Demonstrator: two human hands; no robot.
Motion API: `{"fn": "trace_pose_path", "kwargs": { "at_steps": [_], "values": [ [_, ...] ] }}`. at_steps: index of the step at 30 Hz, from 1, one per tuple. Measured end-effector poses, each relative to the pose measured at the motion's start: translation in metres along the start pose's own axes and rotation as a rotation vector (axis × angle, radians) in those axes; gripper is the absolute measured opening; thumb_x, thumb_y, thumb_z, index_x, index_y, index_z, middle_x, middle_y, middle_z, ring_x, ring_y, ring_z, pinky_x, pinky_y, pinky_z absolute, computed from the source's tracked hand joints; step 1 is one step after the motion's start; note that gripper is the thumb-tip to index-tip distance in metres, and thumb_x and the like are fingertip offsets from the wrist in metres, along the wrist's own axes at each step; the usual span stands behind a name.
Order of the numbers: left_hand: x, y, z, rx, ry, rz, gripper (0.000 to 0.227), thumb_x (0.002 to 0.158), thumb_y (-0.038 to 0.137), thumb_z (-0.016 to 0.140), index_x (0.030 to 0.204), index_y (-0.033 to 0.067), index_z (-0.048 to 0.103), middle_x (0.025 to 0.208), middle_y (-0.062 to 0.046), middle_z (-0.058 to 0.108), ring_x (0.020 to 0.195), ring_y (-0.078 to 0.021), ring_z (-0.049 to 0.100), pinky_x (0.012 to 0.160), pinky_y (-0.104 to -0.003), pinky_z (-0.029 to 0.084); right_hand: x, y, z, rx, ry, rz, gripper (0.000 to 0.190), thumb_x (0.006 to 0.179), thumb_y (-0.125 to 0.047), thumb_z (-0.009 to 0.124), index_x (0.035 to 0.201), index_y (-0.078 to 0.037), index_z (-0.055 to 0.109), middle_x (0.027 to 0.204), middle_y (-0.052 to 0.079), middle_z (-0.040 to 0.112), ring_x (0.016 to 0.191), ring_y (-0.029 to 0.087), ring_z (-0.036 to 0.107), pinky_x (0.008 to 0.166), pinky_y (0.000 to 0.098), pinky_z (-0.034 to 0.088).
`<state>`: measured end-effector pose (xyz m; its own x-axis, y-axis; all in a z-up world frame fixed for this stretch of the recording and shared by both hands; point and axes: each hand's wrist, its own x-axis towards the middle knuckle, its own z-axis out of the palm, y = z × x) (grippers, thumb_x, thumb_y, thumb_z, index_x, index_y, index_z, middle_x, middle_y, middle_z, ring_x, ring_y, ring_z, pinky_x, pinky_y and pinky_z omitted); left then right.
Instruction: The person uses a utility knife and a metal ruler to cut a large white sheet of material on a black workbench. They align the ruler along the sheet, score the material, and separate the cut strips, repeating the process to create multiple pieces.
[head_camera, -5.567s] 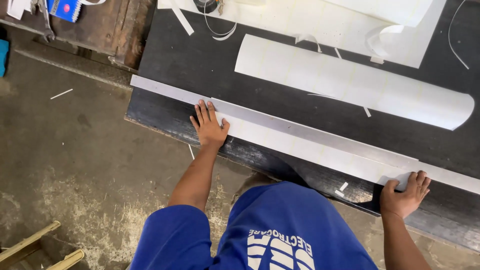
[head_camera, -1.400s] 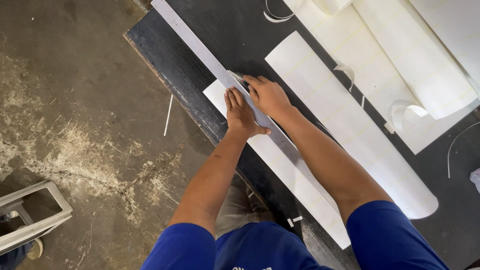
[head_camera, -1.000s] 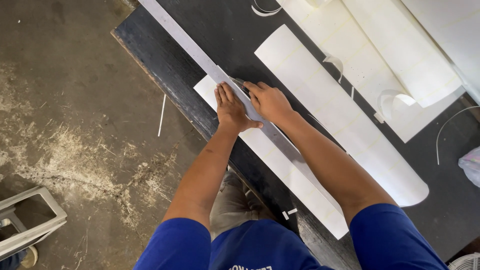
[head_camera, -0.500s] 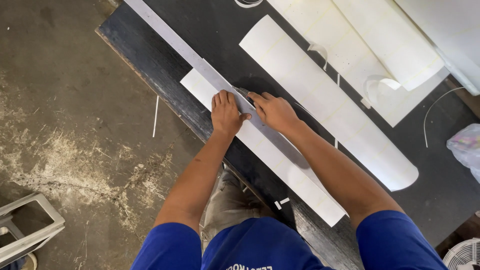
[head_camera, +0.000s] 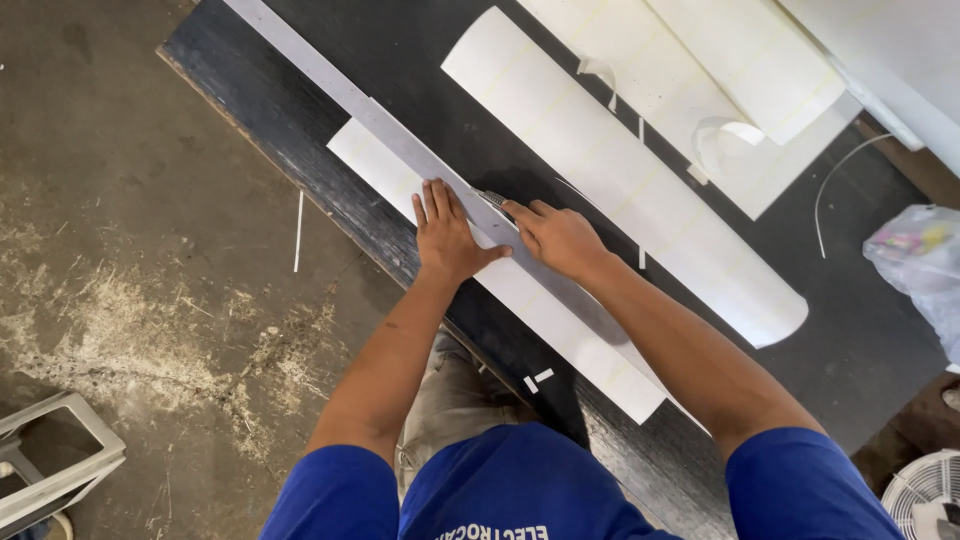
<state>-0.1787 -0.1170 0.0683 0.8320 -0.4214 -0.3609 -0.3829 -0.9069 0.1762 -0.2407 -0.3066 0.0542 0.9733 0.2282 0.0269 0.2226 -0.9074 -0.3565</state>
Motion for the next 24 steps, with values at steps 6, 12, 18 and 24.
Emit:
{"fn": "trace_pose_path", "kwargs": {
  "at_steps": [6,12,18,24],
  "values": [
    [0.008,0.012,0.013,-0.028,-0.069,-0.073,0.139,0.063,0.076,0.076,0.152,-0.0130,0.017,0.157,-0.029,0.014,0.151,-0.0437,0.007,0.125,-0.054,0.002,-0.039,0.009,-0.003,-0.001,-0.039,0.037,0.039,0.103,-0.025,0.042,0.138,-0.024,0.057,0.089,0.012,0.067,0.060,0.034,0.069,0.056,0.0430,0.057],
    [0.023,0.019,0.076,-0.054,0.013,-0.015,0.100,0.074,0.054,0.080,0.140,-0.0078,0.036,0.135,-0.022,0.036,0.137,-0.0406,0.034,0.121,-0.052,0.021,-0.080,0.014,-0.015,0.004,-0.089,0.036,0.040,0.103,-0.025,0.040,0.140,-0.024,0.055,0.093,0.013,0.069,0.063,0.035,0.070,0.059,0.0445,0.058],
    [-0.019,0.052,0.057,-0.027,0.056,0.083,0.070,0.088,0.039,0.065,0.136,-0.0082,0.043,0.133,-0.021,0.040,0.135,-0.0393,0.038,0.123,-0.050,0.019,-0.120,0.022,-0.025,0.011,-0.134,0.078,0.039,0.104,-0.027,0.039,0.140,-0.027,0.055,0.095,0.010,0.068,0.065,0.034,0.070,0.061,0.0433,0.058],
    [-0.057,0.089,0.022,0.043,-0.030,0.041,0.135,0.064,0.079,0.073,0.144,-0.0184,0.025,0.150,-0.034,0.023,0.145,-0.0473,0.022,0.126,-0.050,0.010,-0.164,0.027,-0.029,0.038,-0.161,0.134,0.038,0.104,-0.030,0.040,0.139,-0.028,0.054,0.098,0.011,0.068,0.068,0.036,0.070,0.064,0.0457,0.058]
  ]
}}
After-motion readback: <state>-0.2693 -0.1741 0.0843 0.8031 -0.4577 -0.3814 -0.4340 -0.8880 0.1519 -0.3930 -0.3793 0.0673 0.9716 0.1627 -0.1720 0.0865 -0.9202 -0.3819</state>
